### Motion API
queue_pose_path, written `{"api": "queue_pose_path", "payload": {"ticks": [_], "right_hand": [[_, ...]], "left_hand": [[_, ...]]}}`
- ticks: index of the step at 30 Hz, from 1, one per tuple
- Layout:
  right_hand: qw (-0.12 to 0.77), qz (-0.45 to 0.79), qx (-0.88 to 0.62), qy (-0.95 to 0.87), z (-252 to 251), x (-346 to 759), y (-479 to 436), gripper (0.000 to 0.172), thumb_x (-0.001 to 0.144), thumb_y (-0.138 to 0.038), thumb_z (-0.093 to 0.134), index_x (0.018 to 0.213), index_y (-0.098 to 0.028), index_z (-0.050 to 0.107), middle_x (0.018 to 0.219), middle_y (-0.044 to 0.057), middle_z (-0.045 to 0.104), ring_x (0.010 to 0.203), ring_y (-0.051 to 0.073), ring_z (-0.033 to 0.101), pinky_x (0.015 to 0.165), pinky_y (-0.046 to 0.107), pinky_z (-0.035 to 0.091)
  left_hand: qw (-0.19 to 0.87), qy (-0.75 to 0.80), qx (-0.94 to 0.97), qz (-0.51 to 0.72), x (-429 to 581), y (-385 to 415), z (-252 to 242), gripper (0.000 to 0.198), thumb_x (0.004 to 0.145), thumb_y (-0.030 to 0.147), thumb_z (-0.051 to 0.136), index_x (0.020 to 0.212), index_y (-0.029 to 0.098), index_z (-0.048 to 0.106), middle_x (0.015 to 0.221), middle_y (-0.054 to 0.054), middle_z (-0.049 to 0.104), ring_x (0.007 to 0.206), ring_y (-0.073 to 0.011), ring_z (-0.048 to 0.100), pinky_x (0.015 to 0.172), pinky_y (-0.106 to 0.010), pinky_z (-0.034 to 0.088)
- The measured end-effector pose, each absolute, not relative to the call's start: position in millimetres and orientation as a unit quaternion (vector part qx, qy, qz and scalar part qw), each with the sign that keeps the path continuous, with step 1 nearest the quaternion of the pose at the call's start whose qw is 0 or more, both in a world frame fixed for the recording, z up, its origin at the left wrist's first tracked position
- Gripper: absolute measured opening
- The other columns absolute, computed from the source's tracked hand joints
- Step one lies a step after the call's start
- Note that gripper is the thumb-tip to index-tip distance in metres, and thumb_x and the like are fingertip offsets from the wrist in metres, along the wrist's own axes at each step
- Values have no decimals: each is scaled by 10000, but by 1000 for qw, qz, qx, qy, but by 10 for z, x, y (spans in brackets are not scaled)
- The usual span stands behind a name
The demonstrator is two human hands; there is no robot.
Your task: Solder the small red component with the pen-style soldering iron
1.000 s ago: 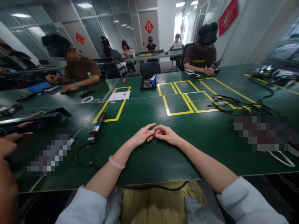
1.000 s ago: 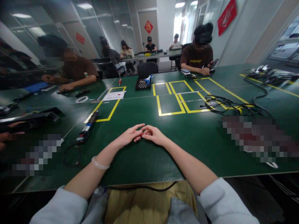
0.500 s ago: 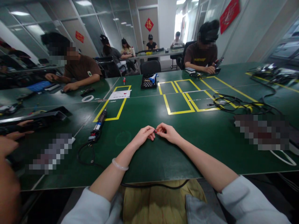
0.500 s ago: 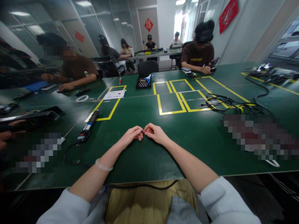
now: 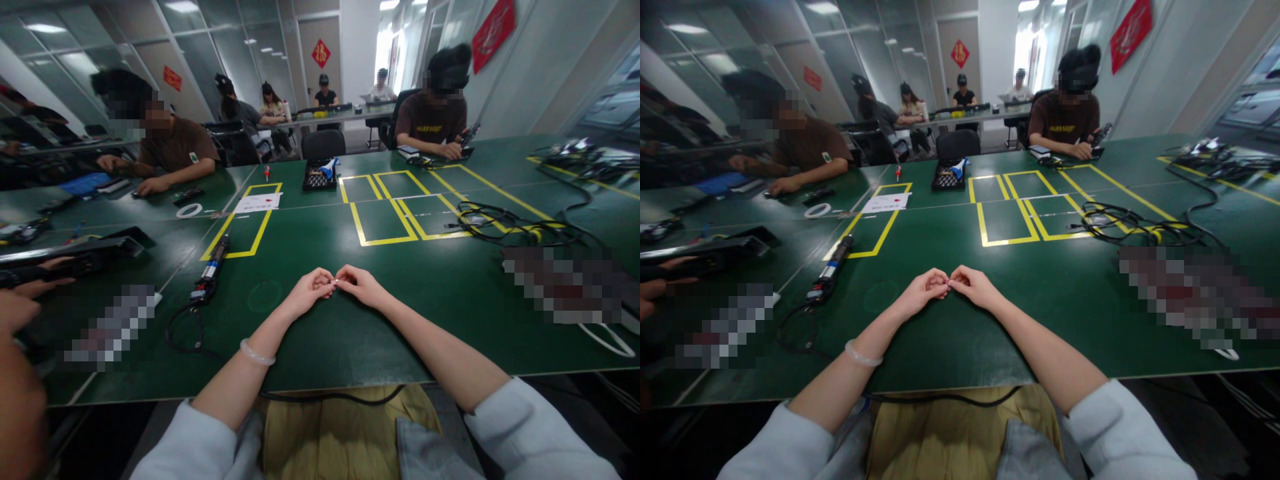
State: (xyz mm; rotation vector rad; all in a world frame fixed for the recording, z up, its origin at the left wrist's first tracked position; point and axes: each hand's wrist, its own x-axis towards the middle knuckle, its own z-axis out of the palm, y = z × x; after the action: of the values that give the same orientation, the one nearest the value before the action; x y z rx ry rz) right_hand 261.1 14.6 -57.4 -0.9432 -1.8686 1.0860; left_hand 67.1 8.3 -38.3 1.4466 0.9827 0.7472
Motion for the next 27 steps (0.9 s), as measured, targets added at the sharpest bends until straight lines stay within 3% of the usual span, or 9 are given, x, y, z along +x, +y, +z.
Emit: {"api": "queue_pose_path", "payload": {"ticks": [6, 19, 24, 27], "right_hand": [[386, 409, -362, -743, -561, 2608, 145, 147, 812, -280, 623, 899, -167, 587, 693, -27, 561, 597, 102, 483, 590, 231, 396], [382, 389, -370, -753, -585, 2614, 153, 159, 786, -218, 622, 931, -158, 595, 729, -15, 587, 631, 107, 520, 608, 229, 409], [376, 390, -382, -748, -560, 2637, 148, 158, 783, -214, 619, 929, -162, 588, 693, -24, 567, 622, 110, 508, 612, 233, 408], [371, 397, -386, -745, -542, 2644, 142, 157, 779, -215, 621, 923, -161, 585, 695, -24, 563, 615, 108, 500, 614, 234, 409]], "left_hand": [[574, 436, 610, 330, 679, 80, -397, 382, 697, 313, 734, 965, 149, 517, 840, -3, 589, 708, -94, 596, 656, -238, 495], [575, 432, 622, 309, 674, 88, -413, 343, 763, 408, 666, 953, 152, 541, 851, -18, 590, 800, -117, 599, 684, -233, 492], [515, 493, 624, 320, 586, 135, -351, 448, 870, 471, 480, 1199, 168, 504, 1063, -91, 594, 873, -153, 609, 680, -265, 506], [406, 548, 662, 312, 286, 250, -295, 530, 873, 480, 457, 1319, 195, 451, 1159, -100, 573, 962, -179, 603, 796, -321, 501]]}}
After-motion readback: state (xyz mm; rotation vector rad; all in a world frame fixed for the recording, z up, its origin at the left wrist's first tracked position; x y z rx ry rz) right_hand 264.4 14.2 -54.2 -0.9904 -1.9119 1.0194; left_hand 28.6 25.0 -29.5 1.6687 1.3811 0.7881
